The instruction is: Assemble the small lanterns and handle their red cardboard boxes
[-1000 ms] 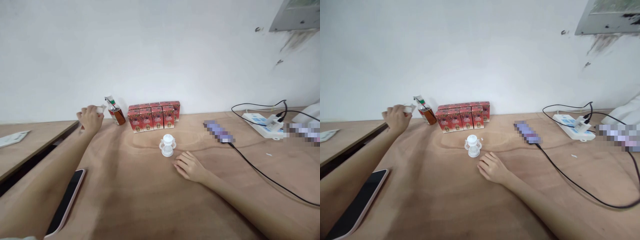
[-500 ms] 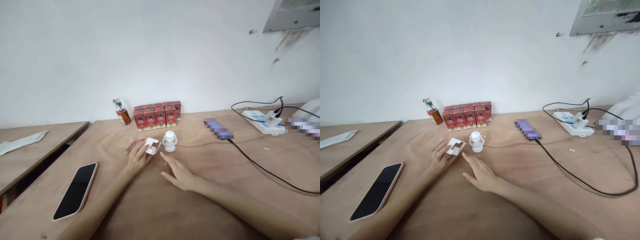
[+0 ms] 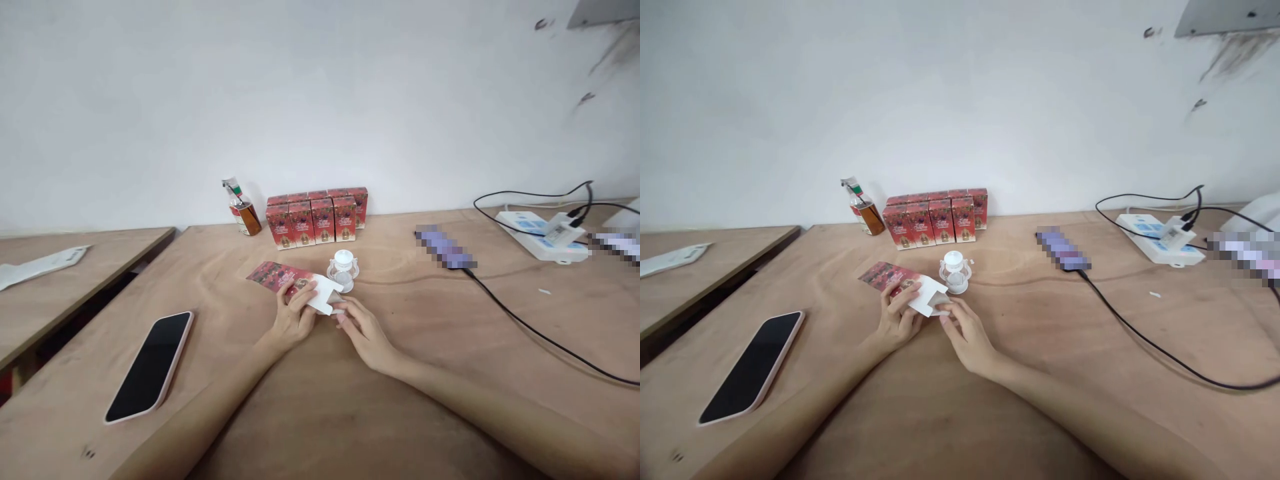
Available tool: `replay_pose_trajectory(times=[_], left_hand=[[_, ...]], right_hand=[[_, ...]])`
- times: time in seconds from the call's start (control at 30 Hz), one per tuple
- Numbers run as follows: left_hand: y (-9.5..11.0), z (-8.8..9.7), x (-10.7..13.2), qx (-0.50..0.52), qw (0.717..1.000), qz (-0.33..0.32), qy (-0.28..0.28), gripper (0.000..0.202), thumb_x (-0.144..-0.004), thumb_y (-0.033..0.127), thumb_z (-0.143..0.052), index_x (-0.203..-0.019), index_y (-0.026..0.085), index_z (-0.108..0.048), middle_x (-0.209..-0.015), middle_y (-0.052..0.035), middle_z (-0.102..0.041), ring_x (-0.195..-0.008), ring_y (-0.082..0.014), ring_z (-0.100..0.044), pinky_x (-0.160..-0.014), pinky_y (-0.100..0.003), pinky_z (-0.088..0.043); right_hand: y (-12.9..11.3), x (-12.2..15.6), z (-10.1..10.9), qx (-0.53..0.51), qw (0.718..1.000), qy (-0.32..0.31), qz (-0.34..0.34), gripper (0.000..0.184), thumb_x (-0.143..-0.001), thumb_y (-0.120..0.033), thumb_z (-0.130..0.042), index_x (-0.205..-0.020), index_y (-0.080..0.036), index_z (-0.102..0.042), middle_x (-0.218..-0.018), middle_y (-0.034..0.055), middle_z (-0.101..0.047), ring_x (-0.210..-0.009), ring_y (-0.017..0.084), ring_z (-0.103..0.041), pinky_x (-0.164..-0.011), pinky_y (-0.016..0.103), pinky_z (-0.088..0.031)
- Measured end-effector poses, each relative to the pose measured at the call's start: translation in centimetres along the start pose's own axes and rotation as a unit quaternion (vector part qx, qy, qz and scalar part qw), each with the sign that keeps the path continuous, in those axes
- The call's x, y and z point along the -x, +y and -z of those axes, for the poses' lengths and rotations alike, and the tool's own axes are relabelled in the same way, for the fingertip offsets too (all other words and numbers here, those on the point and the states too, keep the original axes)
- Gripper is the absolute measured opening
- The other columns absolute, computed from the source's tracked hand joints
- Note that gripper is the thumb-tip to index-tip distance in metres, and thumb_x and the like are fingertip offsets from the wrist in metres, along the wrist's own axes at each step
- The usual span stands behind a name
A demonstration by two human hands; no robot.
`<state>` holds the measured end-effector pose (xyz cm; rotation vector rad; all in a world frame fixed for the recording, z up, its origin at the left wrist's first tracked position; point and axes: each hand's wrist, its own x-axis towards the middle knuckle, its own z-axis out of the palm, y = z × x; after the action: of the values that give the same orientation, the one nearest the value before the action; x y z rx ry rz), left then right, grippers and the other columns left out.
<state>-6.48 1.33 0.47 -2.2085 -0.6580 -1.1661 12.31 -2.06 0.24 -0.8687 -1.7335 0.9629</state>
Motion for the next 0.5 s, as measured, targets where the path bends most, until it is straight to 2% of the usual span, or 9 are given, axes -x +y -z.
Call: replay_pose_trajectory(times=[0.1,0.2,0.37,0.5], left_hand=[[0.04,0.12,-0.11,0.046,0.998,0.004,-0.043,0.026,-0.075,0.006,-0.059,-0.094,0.021,-0.053,-0.106,-0.0059,-0.063,-0.104,-0.0171,-0.059,-0.101,-0.043,-0.034],[0.23,0.37,-0.32,0.100,0.991,-0.003,-0.091,0.024,-0.078,0.015,-0.058,-0.101,0.022,-0.054,-0.108,-0.0066,-0.064,-0.108,-0.0177,-0.056,-0.101,-0.041,-0.035],[0.45,0.59,-0.68,0.111,0.986,-0.099,-0.077,0.020,-0.074,0.011,-0.060,-0.090,0.022,-0.057,-0.102,-0.0054,-0.063,-0.122,-0.0248,-0.046,-0.099,-0.050,-0.036],[0.71,0.64,-0.96,0.089,0.986,-0.119,-0.071,0.013,-0.072,0.015,-0.062,-0.083,0.021,-0.059,-0.095,-0.0049,-0.063,-0.116,-0.0263,-0.051,-0.096,-0.051,-0.039]], right_hand=[[0.81,-0.44,-0.06,-0.056,0.996,0.055,-0.047,0.022,-0.090,-0.029,-0.043,-0.088,-0.019,-0.063,-0.100,0.0080,-0.060,-0.088,0.017,-0.061,-0.069,0.029,-0.055],[1.01,-0.59,0.00,-0.108,0.990,0.060,-0.063,0.016,-0.083,-0.024,-0.053,-0.097,-0.021,-0.060,-0.094,0.0047,-0.063,-0.087,0.018,-0.062,-0.074,0.031,-0.054],[0.74,-0.28,-0.29,-0.169,0.984,0.017,-0.063,0.046,-0.072,-0.013,-0.059,-0.115,-0.025,-0.045,-0.112,0.0058,-0.061,-0.095,0.017,-0.062,-0.079,0.032,-0.052],[1.09,-0.32,-0.25,-0.089,0.994,0.057,-0.025,0.045,-0.070,-0.005,-0.053,-0.111,-0.022,-0.050,-0.109,0.0069,-0.061,-0.098,0.018,-0.059,-0.084,0.033,-0.050]])
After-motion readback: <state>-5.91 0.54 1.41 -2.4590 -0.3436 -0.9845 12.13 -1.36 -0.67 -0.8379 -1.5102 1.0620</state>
